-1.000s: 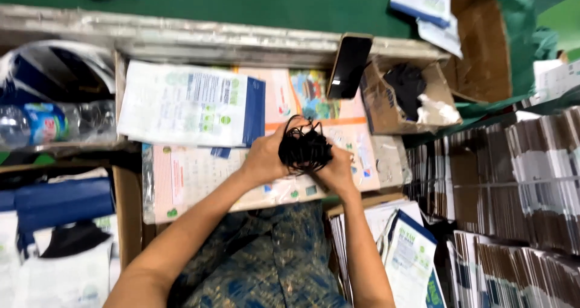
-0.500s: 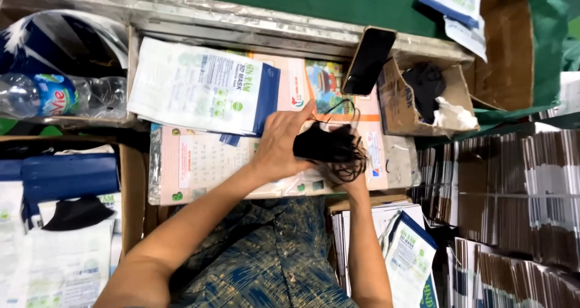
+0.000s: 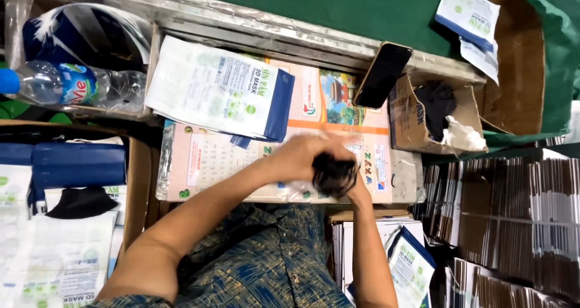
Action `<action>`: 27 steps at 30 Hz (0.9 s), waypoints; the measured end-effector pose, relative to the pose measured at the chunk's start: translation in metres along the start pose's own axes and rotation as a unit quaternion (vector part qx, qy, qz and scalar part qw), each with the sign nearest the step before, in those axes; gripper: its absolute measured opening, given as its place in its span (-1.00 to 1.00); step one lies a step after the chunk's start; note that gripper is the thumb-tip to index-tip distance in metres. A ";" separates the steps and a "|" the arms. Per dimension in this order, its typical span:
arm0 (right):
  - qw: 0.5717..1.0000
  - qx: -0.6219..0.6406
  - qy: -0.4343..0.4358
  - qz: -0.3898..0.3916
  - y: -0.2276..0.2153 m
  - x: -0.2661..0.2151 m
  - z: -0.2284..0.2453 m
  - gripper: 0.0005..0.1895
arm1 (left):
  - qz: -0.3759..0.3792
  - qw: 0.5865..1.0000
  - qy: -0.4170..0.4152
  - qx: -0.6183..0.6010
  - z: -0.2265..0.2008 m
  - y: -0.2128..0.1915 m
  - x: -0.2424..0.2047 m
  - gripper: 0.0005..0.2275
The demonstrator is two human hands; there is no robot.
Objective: Packing black 3D face masks into labeled plastic bags at an industrial workstation.
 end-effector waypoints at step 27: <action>0.920 0.297 0.086 -0.241 0.016 0.030 -0.010 -0.27 | -0.222 0.885 -0.129 0.388 0.104 -0.046 -0.025 -0.94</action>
Point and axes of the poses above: each hand's wrist, its own x-axis towards the middle knuckle, its own y-axis out of the palm, z = x × y, the point moved 9 cm from there along x, towards the middle knuckle, and after that the axes turned 1 degree about x, right-handed, at the moved point
